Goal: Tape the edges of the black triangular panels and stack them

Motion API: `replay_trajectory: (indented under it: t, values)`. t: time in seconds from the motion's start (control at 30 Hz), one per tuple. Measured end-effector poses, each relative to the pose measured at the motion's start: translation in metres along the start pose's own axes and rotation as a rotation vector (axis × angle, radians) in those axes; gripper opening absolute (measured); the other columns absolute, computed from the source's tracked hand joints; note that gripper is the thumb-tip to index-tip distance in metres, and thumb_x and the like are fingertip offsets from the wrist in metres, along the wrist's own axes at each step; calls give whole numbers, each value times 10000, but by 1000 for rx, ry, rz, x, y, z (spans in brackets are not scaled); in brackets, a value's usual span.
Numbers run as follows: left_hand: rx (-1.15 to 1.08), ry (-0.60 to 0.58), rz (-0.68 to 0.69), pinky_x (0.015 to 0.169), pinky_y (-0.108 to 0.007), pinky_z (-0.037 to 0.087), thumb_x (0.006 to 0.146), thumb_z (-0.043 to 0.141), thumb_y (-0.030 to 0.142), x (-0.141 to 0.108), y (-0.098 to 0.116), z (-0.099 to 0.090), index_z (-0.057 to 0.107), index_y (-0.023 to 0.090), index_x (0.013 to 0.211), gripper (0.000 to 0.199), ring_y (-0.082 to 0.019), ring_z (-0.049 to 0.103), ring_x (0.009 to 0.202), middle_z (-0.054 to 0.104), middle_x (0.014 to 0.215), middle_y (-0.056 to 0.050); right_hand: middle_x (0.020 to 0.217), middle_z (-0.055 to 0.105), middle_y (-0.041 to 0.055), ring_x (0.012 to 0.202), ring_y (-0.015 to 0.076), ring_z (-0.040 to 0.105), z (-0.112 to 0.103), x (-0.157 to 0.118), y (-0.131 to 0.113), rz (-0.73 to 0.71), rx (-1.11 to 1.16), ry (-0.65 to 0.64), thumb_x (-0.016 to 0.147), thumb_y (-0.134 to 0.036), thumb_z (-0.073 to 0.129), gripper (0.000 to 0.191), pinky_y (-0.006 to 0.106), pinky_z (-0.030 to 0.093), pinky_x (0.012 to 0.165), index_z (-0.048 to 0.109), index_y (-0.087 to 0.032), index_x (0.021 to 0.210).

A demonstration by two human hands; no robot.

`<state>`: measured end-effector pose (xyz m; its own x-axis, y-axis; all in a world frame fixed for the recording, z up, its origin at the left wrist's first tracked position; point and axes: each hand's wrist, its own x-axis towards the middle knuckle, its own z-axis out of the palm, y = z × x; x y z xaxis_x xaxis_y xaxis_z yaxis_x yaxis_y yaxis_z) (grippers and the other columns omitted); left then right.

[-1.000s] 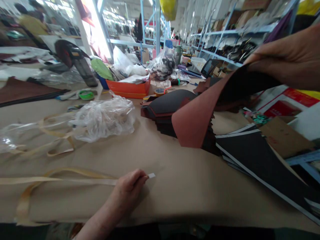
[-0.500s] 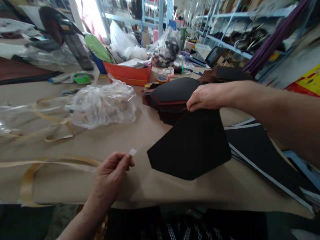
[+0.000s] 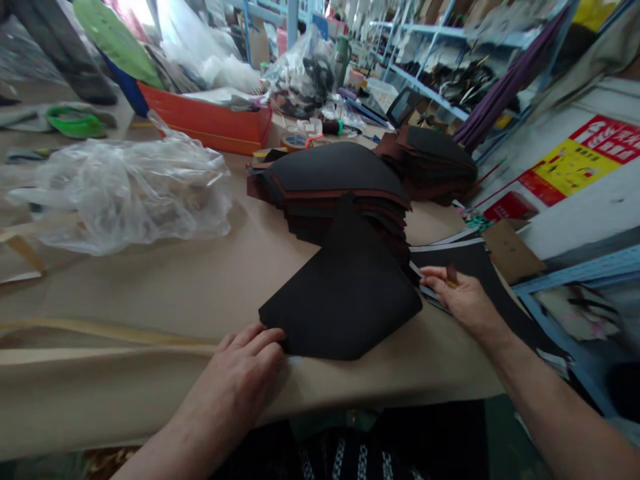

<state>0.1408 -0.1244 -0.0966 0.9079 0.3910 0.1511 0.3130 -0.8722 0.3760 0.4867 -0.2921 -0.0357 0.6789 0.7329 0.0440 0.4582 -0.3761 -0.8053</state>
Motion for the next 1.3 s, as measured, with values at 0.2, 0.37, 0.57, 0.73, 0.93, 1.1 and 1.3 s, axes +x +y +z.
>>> replay_trajectory:
  t: [0.2, 0.37, 0.57, 0.73, 0.93, 1.1, 1.3]
  values:
    - [116, -7, 10, 755, -469, 475, 872, 401, 179, 7, 2, 1, 604, 204, 800, 216, -308, 571, 986, 675, 1060, -79, 807, 669, 42, 656, 135, 572, 15, -33, 52, 148, 213, -212, 683, -377, 732, 372, 267, 448, 630, 690, -149, 973]
    - [154, -6, 14, 754, -433, 487, 853, 427, 161, 8, 8, -4, 621, 196, 792, 206, -292, 589, 951, 675, 1043, -89, 808, 651, 13, 774, 160, 582, 18, -21, 21, -97, 88, -128, 797, -370, 614, 211, 274, 435, 728, 669, -177, 858]
    - [87, -41, -17, 728, -384, 480, 876, 405, 199, 5, 29, -6, 623, 196, 822, 224, -247, 596, 844, 676, 932, -72, 640, 610, -17, 609, 136, 552, -6, -11, 13, -111, -265, -310, 792, -373, 607, 204, 245, 403, 588, 652, -182, 737]
    - [26, -27, -26, 751, -379, 458, 893, 383, 258, 6, 41, -2, 616, 198, 758, 276, -242, 576, 844, 657, 921, -76, 776, 684, 25, 720, 178, 621, 3, -18, 54, -29, -345, -222, 771, -340, 624, 165, 282, 456, 678, 672, -205, 852]
    - [-148, -84, -199, 567, -294, 422, 901, 383, 301, 13, 66, -13, 555, 207, 692, 287, -171, 572, 590, 617, 613, -4, 902, 688, 70, 809, 202, 633, 11, -40, 38, -39, -226, -97, 808, -371, 599, 299, 339, 471, 771, 649, -187, 1039]
    - [-275, -190, -260, 524, -258, 371, 888, 427, 277, 27, 92, -16, 507, 206, 660, 252, -137, 541, 551, 583, 578, 19, 770, 624, 14, 688, 138, 571, 38, -85, -15, 67, 238, -346, 783, -409, 640, 246, 252, 452, 625, 675, -213, 929]
    - [-277, -216, -284, 538, -275, 355, 894, 445, 276, 34, 102, -2, 526, 199, 697, 226, -140, 534, 557, 591, 596, 9, 621, 421, -62, 532, 74, 396, 76, -116, -22, 283, 601, -573, 744, -414, 682, 330, 216, 341, 522, 603, -206, 987]
